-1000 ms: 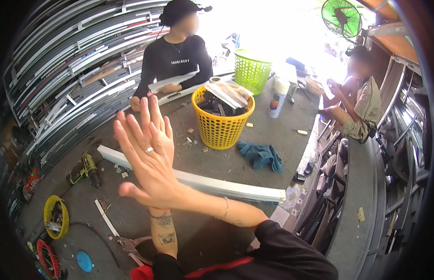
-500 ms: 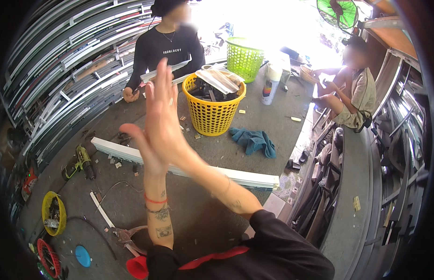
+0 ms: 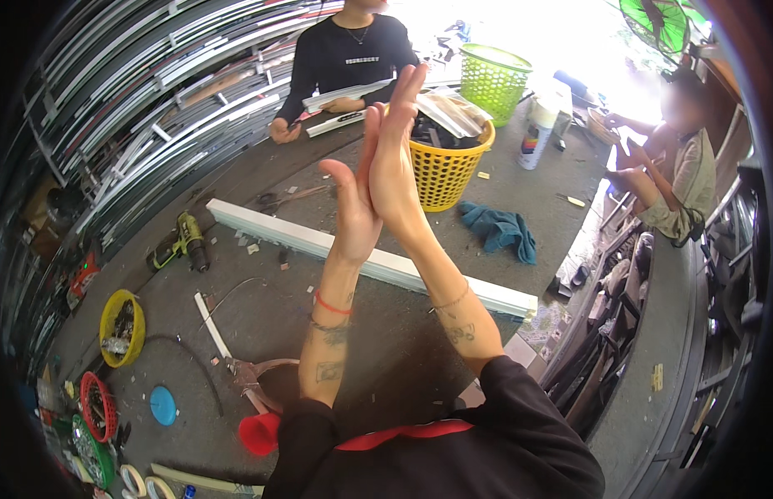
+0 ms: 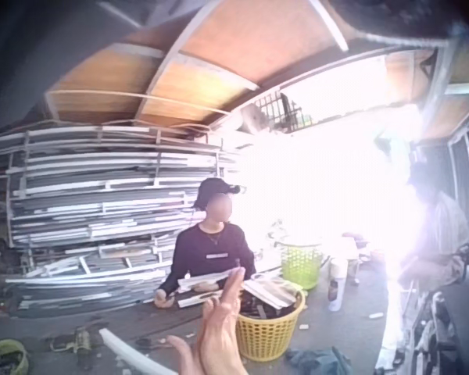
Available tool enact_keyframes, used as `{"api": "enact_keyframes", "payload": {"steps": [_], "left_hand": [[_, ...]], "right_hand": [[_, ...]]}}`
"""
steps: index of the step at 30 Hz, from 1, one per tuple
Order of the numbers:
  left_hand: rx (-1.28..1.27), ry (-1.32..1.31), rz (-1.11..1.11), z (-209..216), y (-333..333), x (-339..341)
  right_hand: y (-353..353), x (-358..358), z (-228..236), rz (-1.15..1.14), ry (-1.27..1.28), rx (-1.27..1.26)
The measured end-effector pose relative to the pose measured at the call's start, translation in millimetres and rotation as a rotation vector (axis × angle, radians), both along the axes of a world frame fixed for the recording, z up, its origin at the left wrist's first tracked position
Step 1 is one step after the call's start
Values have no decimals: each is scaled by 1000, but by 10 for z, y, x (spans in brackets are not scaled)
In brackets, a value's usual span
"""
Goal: The person repeatedly rolls a small cylindrical object between their palms, then uses a pointed tool to carve or shape it. They continue alternating between rolling and carving the same object throughout the clip.
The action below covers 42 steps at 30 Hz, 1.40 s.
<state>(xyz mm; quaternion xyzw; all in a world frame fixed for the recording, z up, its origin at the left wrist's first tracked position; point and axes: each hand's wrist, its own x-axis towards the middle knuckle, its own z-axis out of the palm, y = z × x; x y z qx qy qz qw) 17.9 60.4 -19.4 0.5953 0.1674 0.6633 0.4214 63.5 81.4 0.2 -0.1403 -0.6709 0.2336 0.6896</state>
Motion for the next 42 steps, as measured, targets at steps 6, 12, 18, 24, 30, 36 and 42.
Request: {"api": "enact_keyframes", "payload": {"steps": [6, 12, 18, 24, 30, 36, 42], "left_hand": [[-53, 62, -29, -13, 2, -68], [161, 301, 124, 33, 24, 59], [148, 439, 158, 100, -36, 215], [100, 165, -69, 156, -74, 270], [-57, -56, -29, 100, -16, 20], [-9, -137, 0, 60, -79, -292], [164, 177, 345, 102, -91, -183]], "right_hand": [[108, 53, 130, -197, -102, 90], [577, 218, 134, -244, 41, -126], [756, 322, 208, -341, 171, -150], [654, 323, 164, -284, 201, -71], [431, 52, -111, -75, 19, -44], [-545, -190, -121, 58, -297, 268], [-253, -147, -51, 265, -176, -272]]}}
